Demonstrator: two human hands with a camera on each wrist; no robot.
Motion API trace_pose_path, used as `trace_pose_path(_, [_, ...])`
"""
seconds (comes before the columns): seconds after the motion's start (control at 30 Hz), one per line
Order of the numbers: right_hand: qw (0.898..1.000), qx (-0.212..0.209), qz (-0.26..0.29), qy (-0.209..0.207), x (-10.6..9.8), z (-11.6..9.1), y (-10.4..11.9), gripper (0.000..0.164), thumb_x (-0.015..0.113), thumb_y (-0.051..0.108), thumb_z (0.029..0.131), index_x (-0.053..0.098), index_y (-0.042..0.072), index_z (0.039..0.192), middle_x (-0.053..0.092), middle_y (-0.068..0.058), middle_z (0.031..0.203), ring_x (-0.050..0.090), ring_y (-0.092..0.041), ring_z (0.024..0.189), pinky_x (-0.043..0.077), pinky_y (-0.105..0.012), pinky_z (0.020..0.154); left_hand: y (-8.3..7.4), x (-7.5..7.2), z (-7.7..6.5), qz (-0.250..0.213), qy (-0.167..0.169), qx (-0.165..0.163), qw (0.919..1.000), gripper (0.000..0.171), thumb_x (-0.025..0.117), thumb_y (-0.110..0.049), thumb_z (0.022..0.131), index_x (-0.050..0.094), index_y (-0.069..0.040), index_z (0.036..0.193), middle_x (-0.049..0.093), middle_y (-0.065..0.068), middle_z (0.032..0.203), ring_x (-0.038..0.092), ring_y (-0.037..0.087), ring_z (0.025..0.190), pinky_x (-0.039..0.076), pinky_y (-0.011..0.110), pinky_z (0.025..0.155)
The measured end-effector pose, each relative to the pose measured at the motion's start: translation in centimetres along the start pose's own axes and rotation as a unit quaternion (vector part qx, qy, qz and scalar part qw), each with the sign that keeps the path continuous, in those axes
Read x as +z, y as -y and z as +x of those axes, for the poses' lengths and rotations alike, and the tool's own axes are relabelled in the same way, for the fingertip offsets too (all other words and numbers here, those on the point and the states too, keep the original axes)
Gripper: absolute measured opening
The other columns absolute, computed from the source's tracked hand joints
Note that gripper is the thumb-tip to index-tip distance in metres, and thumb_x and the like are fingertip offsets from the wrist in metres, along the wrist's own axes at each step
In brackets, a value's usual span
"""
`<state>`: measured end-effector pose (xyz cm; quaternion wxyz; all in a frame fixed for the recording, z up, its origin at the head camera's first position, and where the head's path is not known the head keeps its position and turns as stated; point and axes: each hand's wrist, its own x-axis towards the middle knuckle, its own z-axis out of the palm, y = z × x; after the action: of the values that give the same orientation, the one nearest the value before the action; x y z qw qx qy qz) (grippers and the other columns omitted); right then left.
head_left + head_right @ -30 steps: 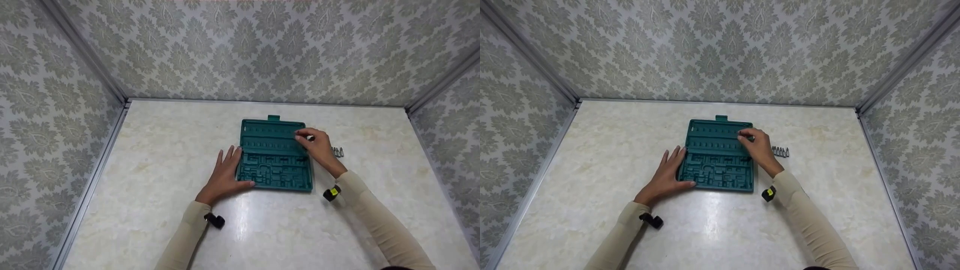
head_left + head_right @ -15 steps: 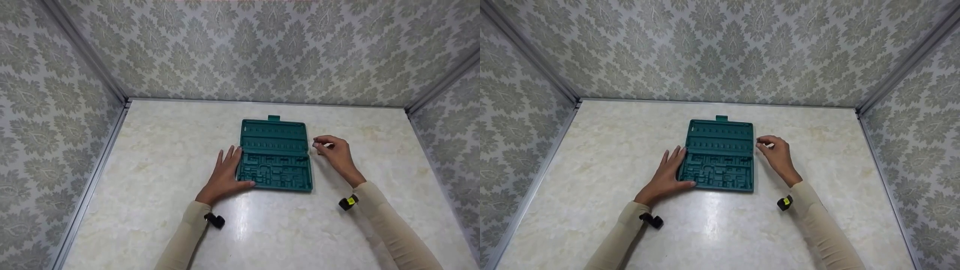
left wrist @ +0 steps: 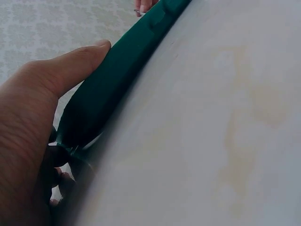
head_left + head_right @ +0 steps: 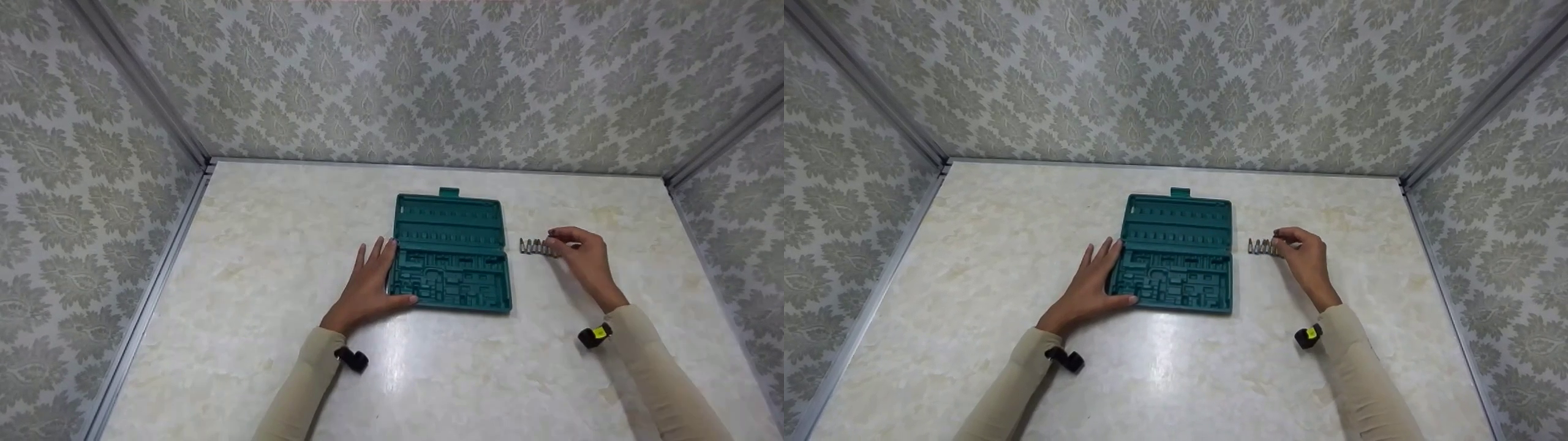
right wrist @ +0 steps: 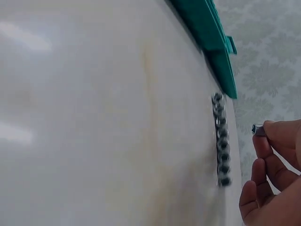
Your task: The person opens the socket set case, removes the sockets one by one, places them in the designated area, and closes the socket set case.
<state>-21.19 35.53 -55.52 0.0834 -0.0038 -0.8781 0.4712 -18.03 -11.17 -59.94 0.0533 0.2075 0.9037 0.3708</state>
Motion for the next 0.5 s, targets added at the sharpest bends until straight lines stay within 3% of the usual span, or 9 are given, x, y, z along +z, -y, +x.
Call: trace_pose_path(0.5, [0.999,0.033,-0.031,-0.015,-2.4,-0.8,-2.8,0.033,0.076,0.022,0.107,0.079,-0.003,0.128,0.076,-0.024,0.127,0.064,0.0,0.097,0.051,-0.011,0.08,0.0,0.0,-0.2,-0.006,0.001,-0.009,0.9999,0.133,0.071,-0.088,0.083,0.01,-0.021,0.179,0.008,0.004,0.186,-0.003,0.022,0.171,-0.01,0.046,0.136])
